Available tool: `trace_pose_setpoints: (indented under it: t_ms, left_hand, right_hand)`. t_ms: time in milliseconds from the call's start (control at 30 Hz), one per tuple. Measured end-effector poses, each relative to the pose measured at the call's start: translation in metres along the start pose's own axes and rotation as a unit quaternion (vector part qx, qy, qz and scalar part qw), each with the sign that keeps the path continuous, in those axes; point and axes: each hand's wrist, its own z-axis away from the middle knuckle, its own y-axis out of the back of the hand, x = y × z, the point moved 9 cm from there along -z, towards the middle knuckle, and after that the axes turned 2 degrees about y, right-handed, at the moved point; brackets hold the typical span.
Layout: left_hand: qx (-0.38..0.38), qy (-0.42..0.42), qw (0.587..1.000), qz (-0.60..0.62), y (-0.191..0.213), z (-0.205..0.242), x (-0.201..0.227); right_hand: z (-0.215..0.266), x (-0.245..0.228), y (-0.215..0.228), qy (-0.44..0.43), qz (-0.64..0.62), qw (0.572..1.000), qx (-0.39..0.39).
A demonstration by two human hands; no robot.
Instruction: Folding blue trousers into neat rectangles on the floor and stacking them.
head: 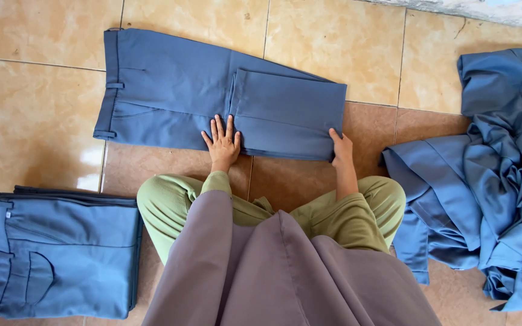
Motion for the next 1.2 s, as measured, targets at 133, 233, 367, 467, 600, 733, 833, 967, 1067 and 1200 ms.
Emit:
trace_pose_setpoints:
  t_ms: [133,233,367,467,600,733,833,967,1067,1200]
  left_hand:
    - [-0.049,0.005,0.999,-0.007,-0.017,0.018,0.008]
    - [-0.06,0.004,0.998,-0.015,-0.029,0.037,0.026]
    - [-0.079,0.003,0.997,-0.006,-0.05,0.07,0.064]
    - [-0.126,0.005,0.992,0.011,-0.055,0.098,0.1]
    - [-0.183,-0.008,0.982,0.034,-0.083,0.118,0.132]
    - [-0.199,-0.022,0.979,0.04,-0.094,0.127,0.149]
    - [-0.224,-0.041,0.973,0.038,-0.093,0.136,0.173]
    - [-0.263,-0.066,0.961,0.063,-0.108,0.137,0.205]
    - [-0.272,-0.085,0.957,0.056,-0.126,0.131,0.212]
    - [-0.301,-0.084,0.945,0.097,-0.141,0.119,0.202]
  right_hand:
    - [-0.011,0.013,0.022,-0.024,-0.084,0.996,0.021]
    - [-0.008,0.02,0.036,-0.089,-0.183,0.979,0.012]
    - [0.002,-0.007,0.069,-0.059,-0.313,0.948,0.003]
    - [0.01,-0.026,0.092,-0.027,-0.388,0.921,-0.015]
    - [0.022,-0.043,0.11,-0.004,-0.492,0.869,-0.058]
    - [0.0,-0.026,0.123,0.031,-0.552,0.827,-0.103]
    - [-0.005,-0.018,0.123,0.027,-0.541,0.833,-0.111]
    - [-0.021,-0.011,0.117,0.017,-0.513,0.849,-0.123]
    - [-0.033,-0.01,0.1,0.01,-0.499,0.857,-0.132]
    - [-0.04,-0.006,0.054,0.001,-0.48,0.864,-0.155]
